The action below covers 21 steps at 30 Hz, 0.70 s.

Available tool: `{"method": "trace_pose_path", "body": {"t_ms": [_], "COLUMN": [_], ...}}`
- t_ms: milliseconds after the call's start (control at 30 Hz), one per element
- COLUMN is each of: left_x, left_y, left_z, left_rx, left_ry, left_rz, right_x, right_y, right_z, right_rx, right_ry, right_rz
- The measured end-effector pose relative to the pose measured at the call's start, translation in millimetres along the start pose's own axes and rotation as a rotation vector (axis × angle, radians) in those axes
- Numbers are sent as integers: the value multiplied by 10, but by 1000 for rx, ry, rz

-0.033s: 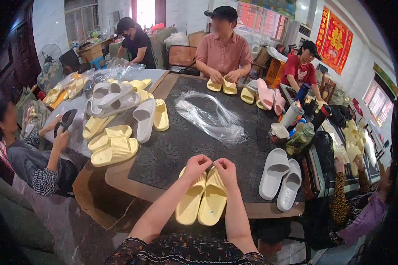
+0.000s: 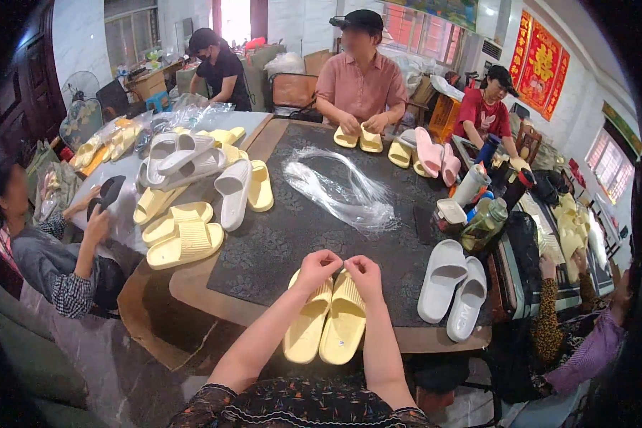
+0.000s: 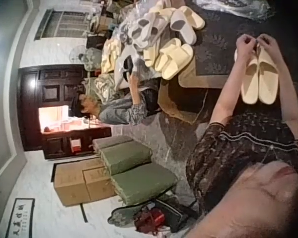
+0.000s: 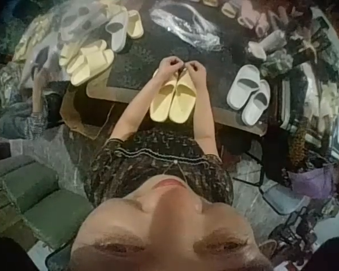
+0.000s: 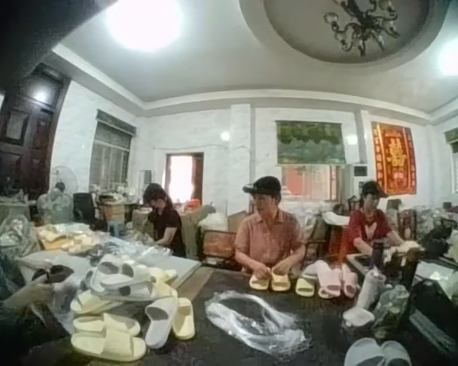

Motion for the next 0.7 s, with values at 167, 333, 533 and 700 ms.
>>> {"method": "trace_pose_path", "body": {"t_ms": [167, 333, 533, 700], "left_x": [-82, -29, -16, -57], "left_y": [-8, -3, 2, 10], "left_z": [60, 83, 75, 38], "left_rx": [-74, -79, -87, -49], "left_ry": [20, 45, 46, -12], "left_rz": [-86, -13, -9, -12], "right_x": [-83, 5, -31, -30], "right_y": [-13, -6, -5, 1], "right_z": [125, -40, 61, 25], "right_rx": [-117, 43, -59, -25], "right_ry": [-95, -14, -83, -82], "right_rz": [-56, -35, -69, -50]}}
Point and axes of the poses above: each hand's wrist, its own y-axis away from the middle knuckle, its own z-axis out of the back of the hand, x = y × z, the point moved 9 cm from there along -y, towards the middle knuckle, and after that the axes turned 1 degree about -y, right-handed, at the moved point
